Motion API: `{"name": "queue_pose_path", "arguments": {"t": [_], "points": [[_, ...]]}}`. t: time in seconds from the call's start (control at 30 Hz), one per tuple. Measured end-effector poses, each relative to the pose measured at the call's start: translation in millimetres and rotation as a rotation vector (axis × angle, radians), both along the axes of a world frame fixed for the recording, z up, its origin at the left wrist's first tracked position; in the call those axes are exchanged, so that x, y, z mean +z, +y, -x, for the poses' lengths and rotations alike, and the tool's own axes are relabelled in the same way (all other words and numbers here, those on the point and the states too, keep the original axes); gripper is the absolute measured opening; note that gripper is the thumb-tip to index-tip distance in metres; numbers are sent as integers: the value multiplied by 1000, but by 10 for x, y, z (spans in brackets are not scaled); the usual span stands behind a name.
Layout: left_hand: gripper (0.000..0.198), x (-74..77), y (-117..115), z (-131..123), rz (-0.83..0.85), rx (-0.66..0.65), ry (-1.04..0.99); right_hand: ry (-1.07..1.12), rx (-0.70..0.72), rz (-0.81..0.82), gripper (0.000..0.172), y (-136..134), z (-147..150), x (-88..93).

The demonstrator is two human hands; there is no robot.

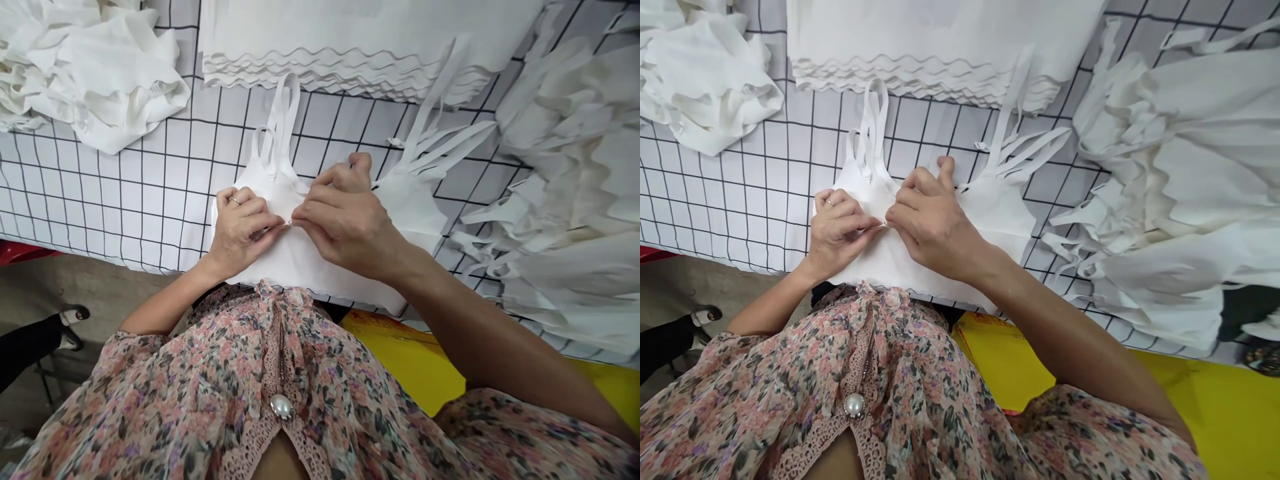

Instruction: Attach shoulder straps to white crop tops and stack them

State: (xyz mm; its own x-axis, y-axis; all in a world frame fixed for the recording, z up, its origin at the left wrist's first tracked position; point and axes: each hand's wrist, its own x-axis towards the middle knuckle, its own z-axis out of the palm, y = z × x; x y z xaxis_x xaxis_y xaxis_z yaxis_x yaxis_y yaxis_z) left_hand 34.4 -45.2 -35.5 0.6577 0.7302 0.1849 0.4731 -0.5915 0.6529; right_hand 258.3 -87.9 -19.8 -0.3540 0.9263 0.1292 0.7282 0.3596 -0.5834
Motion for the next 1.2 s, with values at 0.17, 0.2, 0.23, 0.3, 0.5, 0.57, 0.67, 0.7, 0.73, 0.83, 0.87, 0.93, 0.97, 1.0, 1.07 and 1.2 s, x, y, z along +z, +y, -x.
{"name": "queue_pose_path", "arguments": {"t": [0.17, 0.2, 0.23, 0.3, 0.5, 0.57, 0.67, 0.7, 0.73, 0.83, 0.87, 0.93, 0.97, 1.0, 1.07, 1.2], "points": [[24, 23, 11, 1, 9, -11, 52, -169, 132, -115, 41, 70, 26, 81], [24, 29, 14, 0, 16, -15, 64, -176, 156, -94, 41, 87, 7, 91], [23, 36, 18, -3, 23, -19, 75, -175, 181, -66, 42, 110, -24, 101], [23, 50, 25, -8, 43, -26, 95, -150, 234, -17, 45, 189, -116, 131], [27, 88, 57, -6, 52, -39, 76, -122, 302, 55, 62, 716, -453, 413], [28, 92, 72, 4, 41, -41, 81, -148, 304, 60, 62, 935, -498, 544], [28, 99, 100, 24, 4, -46, 79, -159, 312, 15, 65, 1249, -479, 647], [28, 104, 111, 33, -18, -41, 80, -152, 321, -3, 65, 1345, -455, 641], [29, 112, 124, 46, -44, -29, 86, -139, 330, -17, 66, 1435, -425, 614], [30, 146, 167, 103, -125, 17, 109, -88, 333, -21, 61, 1650, -316, 423], [29, 157, 184, 128, -144, 23, 114, -66, 315, -18, 59, 1699, -278, 335], [27, 168, 219, 176, -165, 14, 127, -23, 268, -19, 56, 1763, -206, 147], [25, 165, 241, 196, -170, 3, 136, -5, 242, -23, 56, 1782, -174, 55], [23, 157, 265, 213, -174, -10, 146, 9, 216, -30, 57, 1795, -145, -28], [20, 129, 321, 237, -183, -33, 158, 24, 164, -44, 57, 1805, -102, -149], [22, 107, 390, 281, -234, -19, 140, 105, -9, -89, 43, 1678, -140, -129]]}}
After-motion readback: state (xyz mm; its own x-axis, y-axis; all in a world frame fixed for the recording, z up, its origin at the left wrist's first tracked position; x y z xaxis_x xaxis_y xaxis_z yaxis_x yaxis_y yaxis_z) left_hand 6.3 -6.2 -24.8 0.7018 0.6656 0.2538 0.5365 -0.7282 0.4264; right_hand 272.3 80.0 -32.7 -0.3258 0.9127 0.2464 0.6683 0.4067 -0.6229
